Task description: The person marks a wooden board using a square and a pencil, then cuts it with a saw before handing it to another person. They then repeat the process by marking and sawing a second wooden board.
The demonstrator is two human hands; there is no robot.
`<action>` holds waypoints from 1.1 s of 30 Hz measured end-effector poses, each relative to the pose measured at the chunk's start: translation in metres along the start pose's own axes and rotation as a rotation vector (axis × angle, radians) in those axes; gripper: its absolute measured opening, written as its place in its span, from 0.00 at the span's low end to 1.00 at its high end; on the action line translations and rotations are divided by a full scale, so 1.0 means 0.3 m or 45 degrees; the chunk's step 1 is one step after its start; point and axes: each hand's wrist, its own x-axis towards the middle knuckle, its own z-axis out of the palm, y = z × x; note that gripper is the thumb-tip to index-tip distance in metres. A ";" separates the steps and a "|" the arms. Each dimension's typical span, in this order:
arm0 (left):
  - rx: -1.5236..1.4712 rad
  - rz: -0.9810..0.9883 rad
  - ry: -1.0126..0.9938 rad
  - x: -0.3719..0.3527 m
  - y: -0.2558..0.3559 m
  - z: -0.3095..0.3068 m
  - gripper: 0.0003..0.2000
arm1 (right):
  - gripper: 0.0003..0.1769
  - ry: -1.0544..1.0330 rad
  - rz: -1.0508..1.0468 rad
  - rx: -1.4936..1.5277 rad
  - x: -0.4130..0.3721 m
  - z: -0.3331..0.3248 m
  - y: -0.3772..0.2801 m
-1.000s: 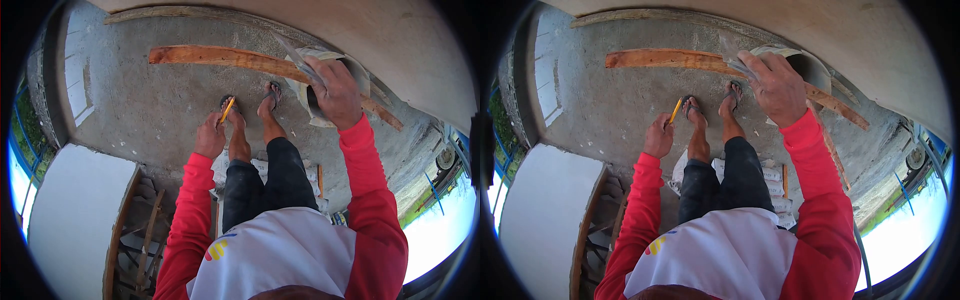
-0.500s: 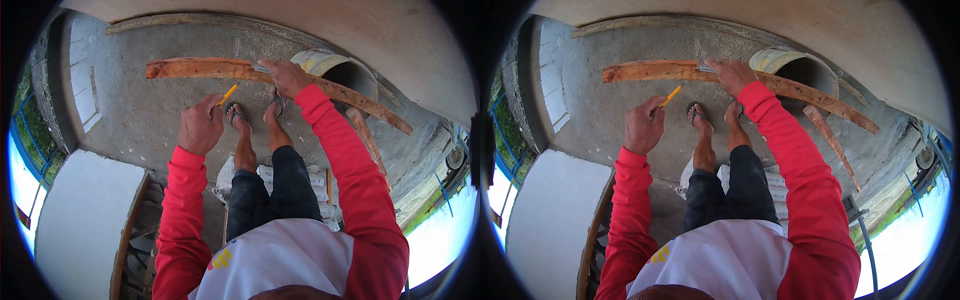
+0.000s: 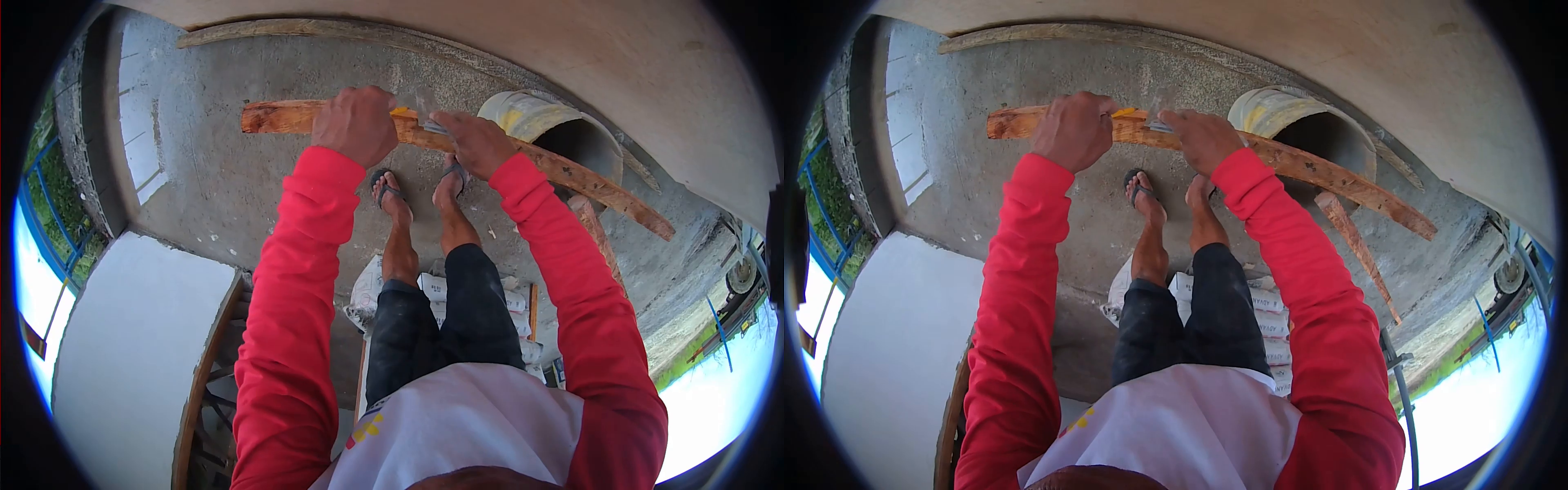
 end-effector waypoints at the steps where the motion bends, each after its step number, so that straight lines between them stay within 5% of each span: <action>1: 0.018 -0.006 -0.024 0.015 0.009 -0.004 0.12 | 0.24 0.001 -0.012 -0.001 0.000 0.004 0.006; 8: 0.234 -0.081 -0.226 0.116 0.089 -0.025 0.09 | 0.25 -0.054 0.021 0.030 0.004 -0.006 -0.002; 11: 0.345 -0.026 -0.468 0.195 0.113 -0.038 0.09 | 0.35 -0.198 0.100 0.066 0.013 -0.029 -0.017; 17: 0.364 0.089 -0.546 0.296 0.131 0.006 0.07 | 0.33 -0.206 0.109 0.053 0.013 -0.036 -0.021; 22: 0.280 0.290 -0.928 0.323 0.134 -0.180 0.08 | 0.23 -0.028 0.011 0.031 0.001 0.015 0.006; 24: 0.064 0.175 -0.740 0.223 0.125 -0.315 0.10 | 0.26 -0.057 0.031 0.030 -0.001 0.001 -0.001; 26: -0.112 0.209 -0.285 0.076 0.130 -0.426 0.12 | 0.32 -0.129 0.099 0.028 -0.014 -0.036 -0.020; 28: -0.365 0.077 -0.041 -0.069 0.108 -0.501 0.14 | 0.29 0.074 0.052 0.007 -0.062 -0.061 -0.018; 30: -1.283 0.211 0.226 -0.221 0.050 -0.510 0.12 | 0.27 0.213 0.082 0.037 -0.132 -0.118 -0.031; 33: -2.063 0.569 0.342 -0.373 0.242 -0.548 0.09 | 0.27 0.355 0.199 0.142 -0.243 -0.247 -0.089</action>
